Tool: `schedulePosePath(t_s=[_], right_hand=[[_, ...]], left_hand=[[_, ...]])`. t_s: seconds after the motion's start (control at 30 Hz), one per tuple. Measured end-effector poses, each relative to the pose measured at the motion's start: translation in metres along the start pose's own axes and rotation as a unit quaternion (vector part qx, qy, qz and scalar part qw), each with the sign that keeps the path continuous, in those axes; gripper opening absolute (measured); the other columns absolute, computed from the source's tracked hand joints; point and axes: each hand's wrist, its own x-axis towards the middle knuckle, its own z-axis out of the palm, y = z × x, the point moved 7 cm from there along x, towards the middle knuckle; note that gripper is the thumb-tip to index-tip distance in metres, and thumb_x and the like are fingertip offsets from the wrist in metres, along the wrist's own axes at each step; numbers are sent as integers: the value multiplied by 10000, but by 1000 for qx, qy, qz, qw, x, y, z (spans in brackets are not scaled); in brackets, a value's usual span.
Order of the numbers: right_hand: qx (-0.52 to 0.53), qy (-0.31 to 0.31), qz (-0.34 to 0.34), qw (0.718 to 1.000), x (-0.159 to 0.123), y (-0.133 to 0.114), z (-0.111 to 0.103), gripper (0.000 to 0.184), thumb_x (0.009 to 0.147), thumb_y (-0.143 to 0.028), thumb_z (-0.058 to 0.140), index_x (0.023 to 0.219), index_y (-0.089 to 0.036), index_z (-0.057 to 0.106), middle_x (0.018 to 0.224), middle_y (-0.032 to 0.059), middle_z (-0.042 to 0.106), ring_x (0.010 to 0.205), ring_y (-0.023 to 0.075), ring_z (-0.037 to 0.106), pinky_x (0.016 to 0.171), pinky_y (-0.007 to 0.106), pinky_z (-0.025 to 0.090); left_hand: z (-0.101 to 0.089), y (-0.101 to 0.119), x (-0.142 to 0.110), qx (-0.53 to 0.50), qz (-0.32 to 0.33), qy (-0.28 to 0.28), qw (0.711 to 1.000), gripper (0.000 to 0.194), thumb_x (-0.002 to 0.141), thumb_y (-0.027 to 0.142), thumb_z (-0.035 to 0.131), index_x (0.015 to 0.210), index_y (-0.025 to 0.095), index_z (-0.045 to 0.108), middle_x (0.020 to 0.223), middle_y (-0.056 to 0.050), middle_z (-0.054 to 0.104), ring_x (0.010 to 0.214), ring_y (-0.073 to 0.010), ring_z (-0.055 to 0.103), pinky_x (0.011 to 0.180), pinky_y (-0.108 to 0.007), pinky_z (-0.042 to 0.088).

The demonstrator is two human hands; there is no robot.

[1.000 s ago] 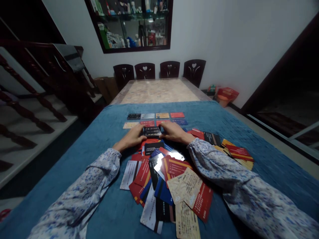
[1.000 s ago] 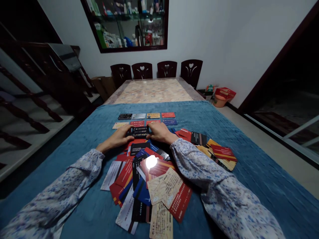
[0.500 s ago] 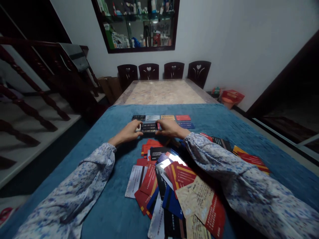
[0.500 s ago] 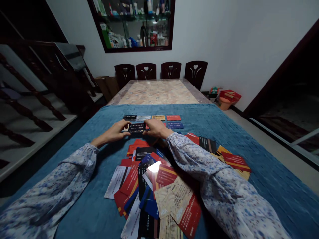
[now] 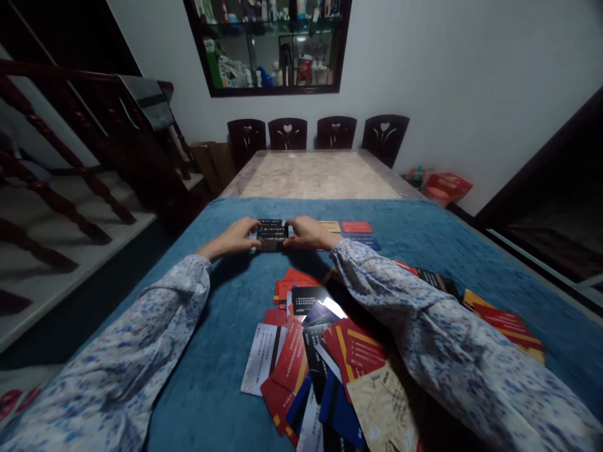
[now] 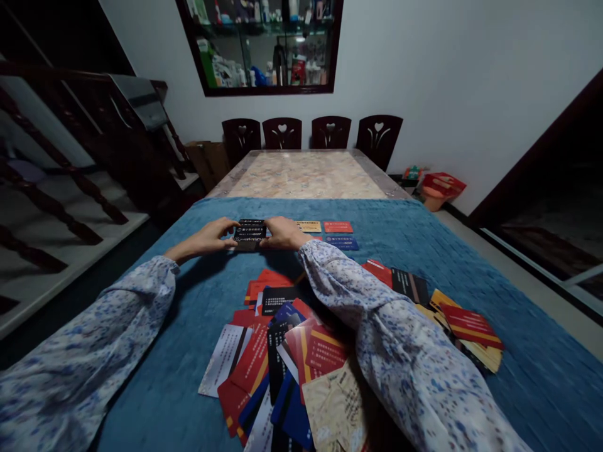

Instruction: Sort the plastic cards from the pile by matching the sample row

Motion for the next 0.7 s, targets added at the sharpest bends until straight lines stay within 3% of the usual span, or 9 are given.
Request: schedulePosePath(t_s=[0.23,0.7], right_hand=[[-6,-15,30,999,30,7,8,533,860,-488,736,1308,-204,684,1146,83,755,998,220,698,719,246,445],[-34,-14,34,999,68,17,18,544,843,-521,749,1277,-195,713,1324,144,676,1209,293,625,863,292,495]], left_hand=[[0,-23,16,17,-20,-15,1000,554,720,318,688,1245,143,664,1061,-86,656,987,-267,618,904,-370,507],[4,-46,43,30,-46,-26,998,548,704,293,684,1232,146,679,1130,-104,681,1033,-285,641,937,-371,526]])
